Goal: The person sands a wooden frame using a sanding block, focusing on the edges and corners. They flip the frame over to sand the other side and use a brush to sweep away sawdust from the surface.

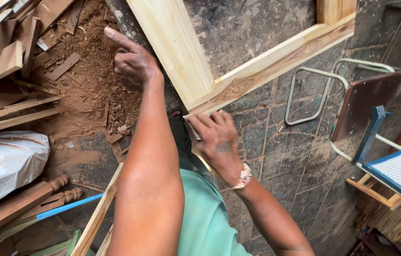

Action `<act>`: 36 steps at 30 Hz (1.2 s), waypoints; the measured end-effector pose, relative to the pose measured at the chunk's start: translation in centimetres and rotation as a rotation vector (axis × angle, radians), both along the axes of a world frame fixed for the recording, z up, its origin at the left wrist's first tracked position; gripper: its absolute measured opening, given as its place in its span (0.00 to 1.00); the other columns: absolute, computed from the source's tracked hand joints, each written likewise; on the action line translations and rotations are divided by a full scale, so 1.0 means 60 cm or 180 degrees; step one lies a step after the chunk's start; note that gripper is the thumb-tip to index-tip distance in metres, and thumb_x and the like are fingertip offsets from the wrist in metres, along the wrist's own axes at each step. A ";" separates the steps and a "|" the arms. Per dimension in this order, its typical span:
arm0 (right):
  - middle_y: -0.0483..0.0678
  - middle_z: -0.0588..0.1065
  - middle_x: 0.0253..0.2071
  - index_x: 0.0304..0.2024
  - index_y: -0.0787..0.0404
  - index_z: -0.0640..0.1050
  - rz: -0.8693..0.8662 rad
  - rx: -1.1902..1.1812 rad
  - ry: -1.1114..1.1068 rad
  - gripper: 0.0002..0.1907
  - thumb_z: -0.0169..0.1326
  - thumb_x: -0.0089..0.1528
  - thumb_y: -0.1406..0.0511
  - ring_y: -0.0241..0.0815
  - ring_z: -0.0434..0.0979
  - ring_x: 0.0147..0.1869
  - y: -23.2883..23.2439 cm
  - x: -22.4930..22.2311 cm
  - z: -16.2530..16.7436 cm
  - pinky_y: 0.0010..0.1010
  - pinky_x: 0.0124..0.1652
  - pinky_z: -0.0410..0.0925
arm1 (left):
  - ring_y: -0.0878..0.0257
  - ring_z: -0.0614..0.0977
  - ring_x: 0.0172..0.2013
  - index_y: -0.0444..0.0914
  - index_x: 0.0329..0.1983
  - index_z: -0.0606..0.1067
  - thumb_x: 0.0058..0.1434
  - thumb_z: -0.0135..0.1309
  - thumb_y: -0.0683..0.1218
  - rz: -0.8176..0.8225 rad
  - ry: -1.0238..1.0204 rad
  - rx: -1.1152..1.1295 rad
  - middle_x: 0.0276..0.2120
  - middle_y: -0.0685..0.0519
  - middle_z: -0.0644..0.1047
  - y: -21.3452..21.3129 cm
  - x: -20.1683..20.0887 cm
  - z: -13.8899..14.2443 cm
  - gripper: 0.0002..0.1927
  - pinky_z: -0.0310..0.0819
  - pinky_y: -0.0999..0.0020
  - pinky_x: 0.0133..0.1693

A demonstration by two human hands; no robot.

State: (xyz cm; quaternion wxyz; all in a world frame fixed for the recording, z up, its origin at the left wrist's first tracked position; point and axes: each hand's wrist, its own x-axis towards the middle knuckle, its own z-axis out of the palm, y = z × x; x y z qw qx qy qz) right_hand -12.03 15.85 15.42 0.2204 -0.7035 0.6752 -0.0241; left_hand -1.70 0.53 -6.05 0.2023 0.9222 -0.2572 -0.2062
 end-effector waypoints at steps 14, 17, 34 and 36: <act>0.41 0.76 0.61 0.61 0.54 0.78 0.0992 -0.0245 0.0778 0.29 0.52 0.55 0.72 0.45 0.71 0.65 0.010 -0.044 -0.026 0.52 0.74 0.43 | 0.73 0.51 0.08 0.53 0.08 0.56 0.61 0.12 0.79 -0.0030 0.0051 0.0030 0.06 0.67 0.58 0.010 -0.002 -0.009 0.39 0.34 0.67 0.16; 0.43 0.76 0.57 0.57 0.56 0.78 0.0878 -0.0126 0.0437 0.20 0.54 0.61 0.70 0.48 0.70 0.64 -0.005 -0.044 -0.031 0.57 0.74 0.42 | 0.74 0.52 0.08 0.54 0.08 0.56 0.61 0.11 0.78 -0.0125 -0.0022 0.0082 0.05 0.67 0.58 0.011 0.000 -0.012 0.39 0.35 0.68 0.16; 0.47 0.79 0.52 0.51 0.59 0.80 0.0445 -0.0078 0.0108 0.17 0.56 0.59 0.67 0.51 0.74 0.62 0.012 -0.038 -0.016 0.62 0.70 0.48 | 0.72 0.57 0.09 0.50 0.11 0.65 0.61 0.15 0.79 0.0040 0.0110 0.0746 0.10 0.60 0.64 -0.004 0.012 -0.027 0.42 0.44 0.69 0.14; 0.46 0.79 0.51 0.52 0.58 0.81 0.0019 0.0062 -0.0418 0.20 0.55 0.56 0.69 0.50 0.76 0.61 0.037 -0.058 -0.005 0.61 0.69 0.53 | 0.71 0.60 0.11 0.47 0.17 0.71 0.61 0.17 0.79 0.0039 0.0142 0.0796 0.14 0.58 0.70 -0.006 0.013 -0.034 0.44 0.47 0.70 0.15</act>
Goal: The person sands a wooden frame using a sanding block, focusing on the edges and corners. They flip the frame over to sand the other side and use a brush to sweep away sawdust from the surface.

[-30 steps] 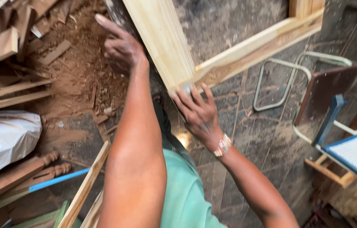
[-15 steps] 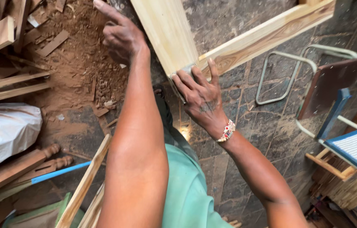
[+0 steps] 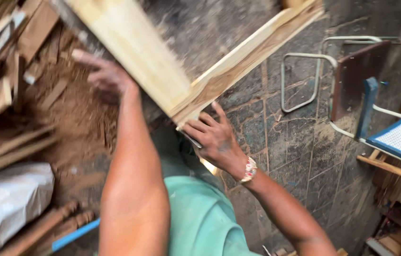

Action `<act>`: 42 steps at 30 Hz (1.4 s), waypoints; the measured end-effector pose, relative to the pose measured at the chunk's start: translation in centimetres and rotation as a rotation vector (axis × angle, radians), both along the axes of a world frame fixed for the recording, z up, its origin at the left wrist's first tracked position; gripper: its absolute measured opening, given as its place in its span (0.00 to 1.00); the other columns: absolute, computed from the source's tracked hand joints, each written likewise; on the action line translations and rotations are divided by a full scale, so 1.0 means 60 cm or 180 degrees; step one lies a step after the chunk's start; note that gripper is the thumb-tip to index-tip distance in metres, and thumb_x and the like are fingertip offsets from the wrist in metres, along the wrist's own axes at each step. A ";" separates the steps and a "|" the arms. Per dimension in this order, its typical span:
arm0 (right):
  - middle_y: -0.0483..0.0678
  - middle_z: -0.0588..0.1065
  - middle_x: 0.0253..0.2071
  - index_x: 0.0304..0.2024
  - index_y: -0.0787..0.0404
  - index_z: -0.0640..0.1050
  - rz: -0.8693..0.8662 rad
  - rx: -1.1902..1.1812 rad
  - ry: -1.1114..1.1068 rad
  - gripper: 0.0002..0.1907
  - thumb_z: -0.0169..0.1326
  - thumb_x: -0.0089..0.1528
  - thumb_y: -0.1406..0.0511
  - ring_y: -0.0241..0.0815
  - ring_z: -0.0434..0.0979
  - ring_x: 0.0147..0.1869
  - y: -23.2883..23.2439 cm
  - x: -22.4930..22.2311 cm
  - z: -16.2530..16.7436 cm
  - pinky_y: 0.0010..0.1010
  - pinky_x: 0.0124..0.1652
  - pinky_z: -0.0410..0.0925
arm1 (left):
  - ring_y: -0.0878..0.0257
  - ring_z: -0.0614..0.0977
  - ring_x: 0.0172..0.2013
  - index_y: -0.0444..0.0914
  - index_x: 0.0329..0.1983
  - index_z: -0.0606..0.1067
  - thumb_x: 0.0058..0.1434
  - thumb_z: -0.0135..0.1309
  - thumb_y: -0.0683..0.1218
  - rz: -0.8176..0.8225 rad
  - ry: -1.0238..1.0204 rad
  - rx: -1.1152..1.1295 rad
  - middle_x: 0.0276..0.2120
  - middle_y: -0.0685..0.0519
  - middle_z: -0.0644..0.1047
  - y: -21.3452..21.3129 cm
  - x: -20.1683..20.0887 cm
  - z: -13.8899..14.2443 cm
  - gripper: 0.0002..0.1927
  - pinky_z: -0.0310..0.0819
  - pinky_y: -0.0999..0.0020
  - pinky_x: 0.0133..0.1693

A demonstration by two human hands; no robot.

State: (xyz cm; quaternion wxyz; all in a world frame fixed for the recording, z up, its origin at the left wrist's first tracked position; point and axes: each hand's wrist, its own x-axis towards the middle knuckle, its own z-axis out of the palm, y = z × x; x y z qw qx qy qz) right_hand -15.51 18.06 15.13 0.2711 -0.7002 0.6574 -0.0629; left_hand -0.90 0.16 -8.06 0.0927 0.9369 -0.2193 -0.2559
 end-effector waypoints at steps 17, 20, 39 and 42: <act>0.50 0.77 0.62 0.58 0.56 0.78 -0.2814 -0.1729 -0.1683 0.16 0.50 0.70 0.73 0.47 0.77 0.68 -0.008 -0.436 -0.124 0.37 0.68 0.70 | 0.67 0.75 0.17 0.48 0.36 0.80 0.60 0.12 0.80 -0.0217 -0.0106 0.0316 0.18 0.57 0.76 -0.009 0.017 -0.013 0.48 0.65 0.74 0.24; 0.50 0.74 0.67 0.62 0.54 0.79 -0.1357 -0.1539 0.0689 0.24 0.41 0.70 0.78 0.49 0.70 0.75 -0.026 -0.406 -0.145 0.41 0.74 0.64 | 0.62 0.76 0.16 0.43 0.63 0.67 0.66 0.29 0.62 -0.1715 -0.1336 0.0945 0.20 0.50 0.77 0.003 0.019 -0.015 0.31 0.68 0.67 0.20; 0.36 0.82 0.50 0.50 0.41 0.81 -0.2232 0.1363 0.0860 0.19 0.42 0.69 0.69 0.38 0.78 0.36 -0.092 -0.348 -0.056 0.25 0.28 0.64 | 0.66 0.71 0.15 0.42 0.76 0.36 0.73 0.45 0.56 -0.2407 -0.1274 0.1456 0.20 0.54 0.72 0.017 0.021 -0.030 0.40 0.67 0.69 0.20; 0.42 0.81 0.48 0.46 0.43 0.84 -0.1329 0.0539 0.0899 0.25 0.43 0.61 0.75 0.42 0.80 0.40 -0.046 -0.292 -0.037 0.29 0.31 0.71 | 0.67 0.70 0.12 0.33 0.74 0.40 0.68 0.50 0.51 -0.3127 -0.2319 0.1989 0.15 0.53 0.73 0.010 0.020 -0.022 0.42 0.66 0.74 0.17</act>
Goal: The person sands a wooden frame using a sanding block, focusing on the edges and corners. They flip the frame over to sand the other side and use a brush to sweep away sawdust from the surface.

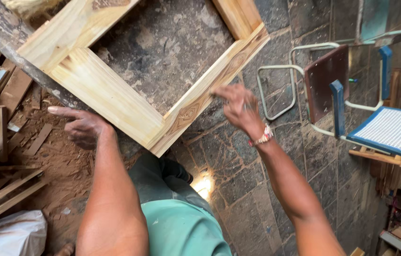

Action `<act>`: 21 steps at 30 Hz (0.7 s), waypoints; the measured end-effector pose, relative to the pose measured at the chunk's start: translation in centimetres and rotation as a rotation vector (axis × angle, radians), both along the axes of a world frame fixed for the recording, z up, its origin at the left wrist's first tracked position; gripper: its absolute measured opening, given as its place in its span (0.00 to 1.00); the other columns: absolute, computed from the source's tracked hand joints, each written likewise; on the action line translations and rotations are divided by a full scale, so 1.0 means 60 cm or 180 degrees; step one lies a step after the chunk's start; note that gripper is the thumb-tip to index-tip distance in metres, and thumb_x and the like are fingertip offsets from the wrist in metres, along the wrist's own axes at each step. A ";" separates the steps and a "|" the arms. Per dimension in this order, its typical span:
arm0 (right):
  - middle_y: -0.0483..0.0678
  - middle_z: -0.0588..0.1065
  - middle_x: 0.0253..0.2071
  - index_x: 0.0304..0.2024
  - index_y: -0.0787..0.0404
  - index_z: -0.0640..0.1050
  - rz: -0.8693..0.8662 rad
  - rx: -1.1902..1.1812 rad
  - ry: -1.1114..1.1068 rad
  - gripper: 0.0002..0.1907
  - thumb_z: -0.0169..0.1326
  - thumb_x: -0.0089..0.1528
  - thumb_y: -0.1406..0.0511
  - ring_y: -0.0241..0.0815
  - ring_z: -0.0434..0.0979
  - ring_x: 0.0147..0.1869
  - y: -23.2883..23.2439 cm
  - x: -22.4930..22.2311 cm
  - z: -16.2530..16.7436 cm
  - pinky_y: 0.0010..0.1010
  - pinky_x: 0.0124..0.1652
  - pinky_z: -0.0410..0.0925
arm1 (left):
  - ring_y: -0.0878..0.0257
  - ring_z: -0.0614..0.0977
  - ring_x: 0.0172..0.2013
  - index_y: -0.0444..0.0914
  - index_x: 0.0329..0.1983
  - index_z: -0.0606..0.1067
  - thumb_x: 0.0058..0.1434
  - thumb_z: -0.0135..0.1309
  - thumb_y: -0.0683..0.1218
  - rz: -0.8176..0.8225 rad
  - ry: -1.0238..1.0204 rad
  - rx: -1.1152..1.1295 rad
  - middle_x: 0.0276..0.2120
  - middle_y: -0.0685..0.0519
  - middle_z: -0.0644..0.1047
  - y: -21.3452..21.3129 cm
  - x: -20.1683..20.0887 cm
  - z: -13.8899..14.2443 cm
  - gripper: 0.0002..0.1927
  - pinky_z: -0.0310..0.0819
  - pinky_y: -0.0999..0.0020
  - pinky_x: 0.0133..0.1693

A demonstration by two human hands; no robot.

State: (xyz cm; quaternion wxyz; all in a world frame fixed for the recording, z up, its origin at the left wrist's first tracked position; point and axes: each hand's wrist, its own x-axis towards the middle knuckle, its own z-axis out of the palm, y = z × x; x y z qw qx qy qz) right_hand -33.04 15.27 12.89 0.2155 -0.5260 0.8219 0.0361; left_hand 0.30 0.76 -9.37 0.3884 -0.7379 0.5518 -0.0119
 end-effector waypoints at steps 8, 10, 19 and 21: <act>0.48 0.80 0.56 0.59 0.54 0.79 0.0453 -0.2198 0.0097 0.19 0.43 0.72 0.75 0.46 0.80 0.59 0.000 -0.149 -0.044 0.35 0.59 0.75 | 0.67 0.68 0.17 0.41 0.55 0.68 0.71 0.32 0.70 0.1994 0.1501 -0.1125 0.21 0.55 0.76 -0.008 0.000 0.002 0.31 0.65 0.72 0.24; 0.50 0.81 0.50 0.55 0.54 0.81 0.0258 -0.1842 0.0276 0.20 0.43 0.70 0.75 0.45 0.80 0.51 0.005 -0.125 -0.071 0.30 0.41 0.74 | 0.67 0.69 0.16 0.41 0.59 0.67 0.72 0.26 0.72 0.2380 0.2112 -0.1408 0.22 0.55 0.76 -0.007 0.000 -0.001 0.36 0.65 0.70 0.23; 0.48 0.80 0.43 0.49 0.53 0.82 -0.0119 -0.0223 0.0705 0.18 0.42 0.70 0.74 0.33 0.75 0.38 -0.002 -0.174 -0.015 0.23 0.30 0.69 | 0.63 0.70 0.14 0.38 0.68 0.65 0.69 0.23 0.71 0.1504 0.1454 -0.1590 0.20 0.52 0.77 -0.004 0.002 -0.009 0.41 0.64 0.64 0.19; 0.47 0.81 0.40 0.52 0.44 0.83 -0.0735 -0.0165 0.0564 0.24 0.42 0.68 0.74 0.38 0.67 0.31 -0.035 -0.229 -0.022 0.27 0.27 0.57 | 0.63 0.71 0.15 0.38 0.66 0.67 0.70 0.22 0.71 0.1542 0.1485 -0.1576 0.21 0.52 0.77 -0.002 0.004 -0.011 0.41 0.64 0.64 0.20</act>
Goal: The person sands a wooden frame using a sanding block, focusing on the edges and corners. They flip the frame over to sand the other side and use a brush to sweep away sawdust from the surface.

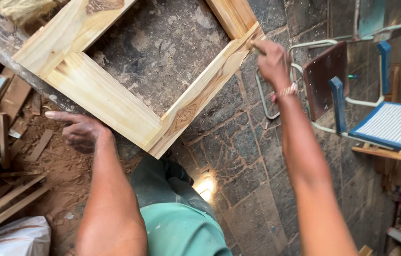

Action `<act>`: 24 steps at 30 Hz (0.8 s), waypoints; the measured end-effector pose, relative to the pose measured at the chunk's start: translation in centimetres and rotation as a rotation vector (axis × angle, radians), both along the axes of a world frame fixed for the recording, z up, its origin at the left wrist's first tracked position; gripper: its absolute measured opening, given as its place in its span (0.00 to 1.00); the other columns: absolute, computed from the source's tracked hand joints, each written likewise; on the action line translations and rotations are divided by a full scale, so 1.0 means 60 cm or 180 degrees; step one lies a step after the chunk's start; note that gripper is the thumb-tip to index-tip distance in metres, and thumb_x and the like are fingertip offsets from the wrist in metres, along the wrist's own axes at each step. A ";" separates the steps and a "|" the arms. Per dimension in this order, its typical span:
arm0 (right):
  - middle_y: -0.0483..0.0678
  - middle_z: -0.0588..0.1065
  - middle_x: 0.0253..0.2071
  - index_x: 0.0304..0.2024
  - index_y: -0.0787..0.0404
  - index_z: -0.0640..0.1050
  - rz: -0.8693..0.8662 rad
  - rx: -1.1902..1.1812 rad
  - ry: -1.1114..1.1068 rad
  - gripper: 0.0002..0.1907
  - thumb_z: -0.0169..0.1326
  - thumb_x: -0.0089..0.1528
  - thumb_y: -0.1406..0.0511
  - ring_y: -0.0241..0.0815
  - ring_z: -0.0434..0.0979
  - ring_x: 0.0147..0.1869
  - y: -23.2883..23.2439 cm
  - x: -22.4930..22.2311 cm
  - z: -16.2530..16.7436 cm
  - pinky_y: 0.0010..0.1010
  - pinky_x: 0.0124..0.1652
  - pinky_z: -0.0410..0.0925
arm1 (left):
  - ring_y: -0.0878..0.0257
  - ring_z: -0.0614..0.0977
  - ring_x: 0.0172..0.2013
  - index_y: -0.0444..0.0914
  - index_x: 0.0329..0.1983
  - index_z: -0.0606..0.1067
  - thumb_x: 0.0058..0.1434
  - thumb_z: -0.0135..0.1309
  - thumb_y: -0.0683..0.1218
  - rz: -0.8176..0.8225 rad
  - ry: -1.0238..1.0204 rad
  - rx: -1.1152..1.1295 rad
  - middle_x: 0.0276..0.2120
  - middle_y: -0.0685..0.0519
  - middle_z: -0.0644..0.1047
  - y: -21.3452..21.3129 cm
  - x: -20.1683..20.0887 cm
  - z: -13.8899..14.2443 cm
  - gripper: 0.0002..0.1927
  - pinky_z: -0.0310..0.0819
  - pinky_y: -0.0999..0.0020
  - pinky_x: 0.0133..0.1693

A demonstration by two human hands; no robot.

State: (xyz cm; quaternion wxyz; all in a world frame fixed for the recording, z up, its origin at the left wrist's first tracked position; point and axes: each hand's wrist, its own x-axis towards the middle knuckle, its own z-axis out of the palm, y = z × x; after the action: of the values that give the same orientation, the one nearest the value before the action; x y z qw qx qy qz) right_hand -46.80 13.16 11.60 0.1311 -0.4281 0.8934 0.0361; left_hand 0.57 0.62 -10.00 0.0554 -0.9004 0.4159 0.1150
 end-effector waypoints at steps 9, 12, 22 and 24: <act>0.45 0.80 0.51 0.49 0.42 0.84 0.1067 -0.0206 -0.0336 0.27 0.45 0.58 0.75 0.38 0.72 0.45 0.077 0.132 -0.031 0.23 0.32 0.66 | 0.63 0.69 0.22 0.44 0.39 0.85 0.73 0.19 0.74 0.1538 0.1107 0.0143 0.26 0.54 0.78 -0.015 -0.011 0.048 0.46 0.62 0.63 0.30; 0.49 0.80 0.44 0.51 0.43 0.83 0.0633 0.0293 -0.0089 0.22 0.44 0.67 0.73 0.39 0.71 0.38 0.042 0.102 -0.012 0.24 0.28 0.65 | 0.65 0.72 0.15 0.46 0.40 0.78 0.67 0.18 0.76 0.0905 0.0932 -0.0051 0.17 0.56 0.75 -0.021 -0.013 0.050 0.42 0.67 0.69 0.24; 0.40 0.82 0.42 0.43 0.45 0.84 0.0036 0.0330 -0.0851 0.23 0.42 0.63 0.74 0.31 0.73 0.27 -0.002 0.194 0.009 0.22 0.20 0.62 | 0.53 0.78 0.20 0.41 0.64 0.69 0.67 0.22 0.62 -0.0215 -0.0243 0.0252 0.25 0.44 0.77 -0.005 0.000 0.004 0.35 0.69 0.58 0.23; 0.40 0.83 0.41 0.43 0.41 0.85 0.1136 -0.0434 -0.0368 0.24 0.44 0.64 0.75 0.35 0.78 0.41 0.030 0.247 0.016 0.25 0.38 0.69 | 0.55 0.79 0.28 0.43 0.36 0.80 0.65 0.18 0.80 0.1289 0.0516 -0.0112 0.31 0.50 0.77 -0.013 -0.005 0.017 0.49 0.67 0.56 0.31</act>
State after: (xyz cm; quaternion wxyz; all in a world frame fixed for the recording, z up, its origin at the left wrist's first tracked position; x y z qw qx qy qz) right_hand -31.98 14.97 12.58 0.1443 -0.5889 0.7947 -0.0265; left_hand 0.27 -0.16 -8.96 -0.0182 -0.9542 0.2315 0.1886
